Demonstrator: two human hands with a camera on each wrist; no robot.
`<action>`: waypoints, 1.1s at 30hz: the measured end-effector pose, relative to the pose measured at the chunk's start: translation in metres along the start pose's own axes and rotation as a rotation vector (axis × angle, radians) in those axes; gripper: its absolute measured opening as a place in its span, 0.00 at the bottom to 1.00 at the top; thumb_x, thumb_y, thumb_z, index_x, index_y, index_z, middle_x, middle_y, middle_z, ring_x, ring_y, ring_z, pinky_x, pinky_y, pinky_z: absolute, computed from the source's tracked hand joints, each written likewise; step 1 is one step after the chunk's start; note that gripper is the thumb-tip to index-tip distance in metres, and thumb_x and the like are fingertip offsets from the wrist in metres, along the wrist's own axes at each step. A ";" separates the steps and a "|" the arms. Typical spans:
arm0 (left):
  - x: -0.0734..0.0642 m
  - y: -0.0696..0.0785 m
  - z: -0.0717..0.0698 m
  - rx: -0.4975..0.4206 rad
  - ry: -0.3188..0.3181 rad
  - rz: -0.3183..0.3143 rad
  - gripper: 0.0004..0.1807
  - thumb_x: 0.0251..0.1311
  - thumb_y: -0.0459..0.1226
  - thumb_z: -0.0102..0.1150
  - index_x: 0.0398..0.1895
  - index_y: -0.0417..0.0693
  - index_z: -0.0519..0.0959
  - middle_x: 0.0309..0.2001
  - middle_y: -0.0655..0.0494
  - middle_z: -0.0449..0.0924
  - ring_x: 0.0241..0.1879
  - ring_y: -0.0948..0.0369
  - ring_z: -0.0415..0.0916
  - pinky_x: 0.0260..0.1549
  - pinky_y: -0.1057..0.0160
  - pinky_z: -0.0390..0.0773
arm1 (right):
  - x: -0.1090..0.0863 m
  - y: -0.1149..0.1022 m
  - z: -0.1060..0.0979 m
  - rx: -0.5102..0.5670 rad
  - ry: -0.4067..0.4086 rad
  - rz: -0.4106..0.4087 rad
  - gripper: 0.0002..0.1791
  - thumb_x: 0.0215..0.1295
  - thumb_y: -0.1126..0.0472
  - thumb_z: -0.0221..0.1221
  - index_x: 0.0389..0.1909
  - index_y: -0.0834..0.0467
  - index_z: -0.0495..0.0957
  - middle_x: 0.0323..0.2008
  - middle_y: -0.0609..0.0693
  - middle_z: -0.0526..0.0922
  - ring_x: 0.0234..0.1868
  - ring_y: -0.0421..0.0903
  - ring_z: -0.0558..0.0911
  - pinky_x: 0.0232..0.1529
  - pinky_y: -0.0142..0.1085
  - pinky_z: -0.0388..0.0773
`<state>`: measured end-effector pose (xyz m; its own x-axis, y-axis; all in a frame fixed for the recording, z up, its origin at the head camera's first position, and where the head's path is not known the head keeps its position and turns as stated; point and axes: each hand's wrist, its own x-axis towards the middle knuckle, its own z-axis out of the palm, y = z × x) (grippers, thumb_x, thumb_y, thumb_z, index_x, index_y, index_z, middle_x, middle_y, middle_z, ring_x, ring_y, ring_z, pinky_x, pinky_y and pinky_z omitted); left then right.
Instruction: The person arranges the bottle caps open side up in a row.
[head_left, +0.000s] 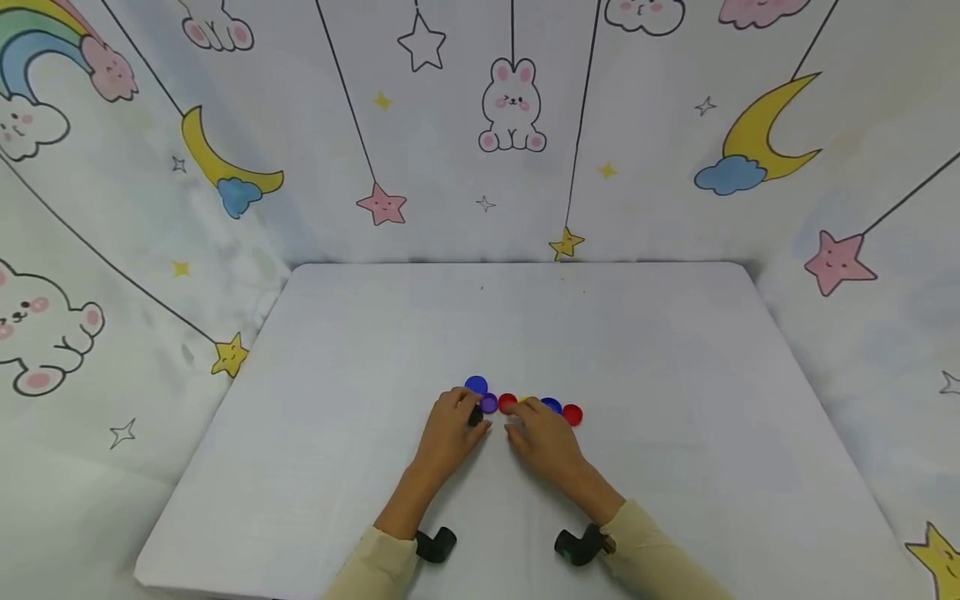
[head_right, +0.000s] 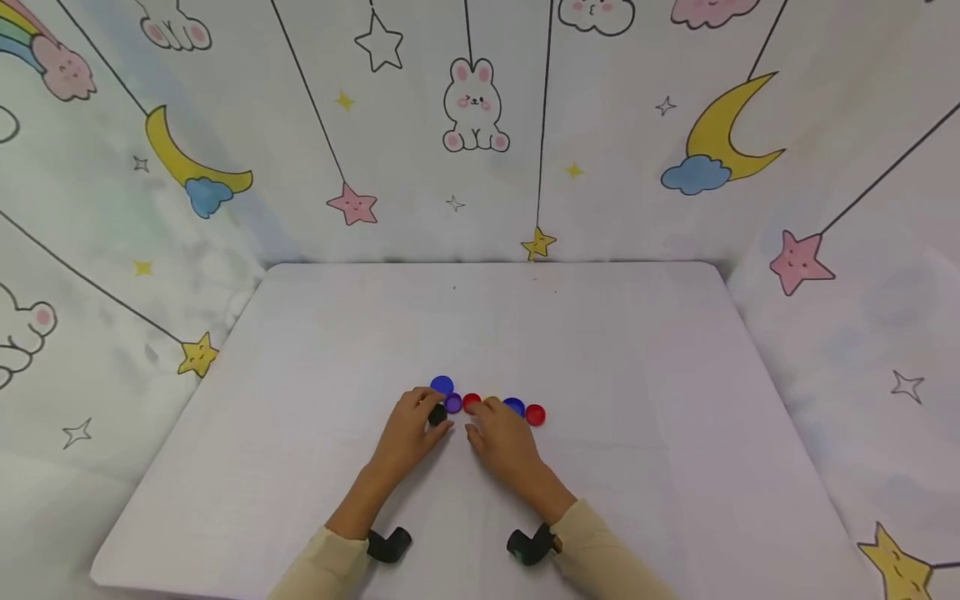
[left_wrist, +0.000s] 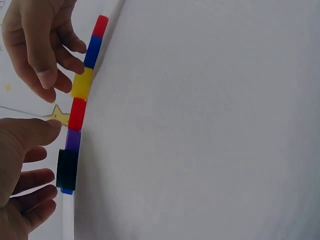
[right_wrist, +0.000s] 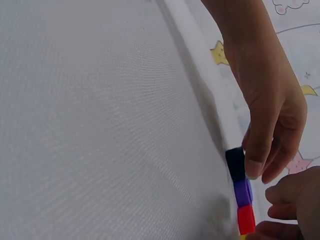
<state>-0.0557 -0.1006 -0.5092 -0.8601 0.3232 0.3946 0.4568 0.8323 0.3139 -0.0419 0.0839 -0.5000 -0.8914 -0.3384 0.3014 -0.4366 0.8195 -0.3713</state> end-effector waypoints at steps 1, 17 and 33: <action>0.000 0.001 0.001 0.005 -0.011 0.000 0.21 0.47 0.44 0.69 0.45 0.47 0.77 0.44 0.53 0.76 0.43 0.57 0.73 0.43 0.61 0.75 | 0.001 0.001 0.000 -0.006 0.001 -0.003 0.14 0.55 0.56 0.64 0.42 0.56 0.80 0.36 0.47 0.79 0.34 0.41 0.79 0.34 0.33 0.79; -0.003 0.009 0.009 0.031 -0.107 0.015 0.17 0.54 0.44 0.63 0.48 0.55 0.78 0.50 0.50 0.73 0.49 0.54 0.71 0.49 0.57 0.73 | 0.007 -0.007 0.010 -0.076 -0.243 0.076 0.23 0.59 0.48 0.59 0.53 0.54 0.72 0.15 0.42 0.68 0.15 0.38 0.63 0.13 0.28 0.58; -0.002 0.009 0.008 -0.004 -0.087 0.010 0.14 0.52 0.42 0.64 0.44 0.54 0.79 0.50 0.50 0.73 0.48 0.54 0.71 0.48 0.56 0.72 | 0.012 -0.008 0.005 -0.062 -0.290 0.075 0.20 0.58 0.49 0.60 0.49 0.54 0.77 0.29 0.46 0.83 0.20 0.37 0.70 0.22 0.30 0.72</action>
<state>-0.0520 -0.0903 -0.5140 -0.8718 0.3700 0.3212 0.4666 0.8269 0.3139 -0.0494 0.0708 -0.4981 -0.9222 -0.3866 0.0082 -0.3679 0.8707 -0.3264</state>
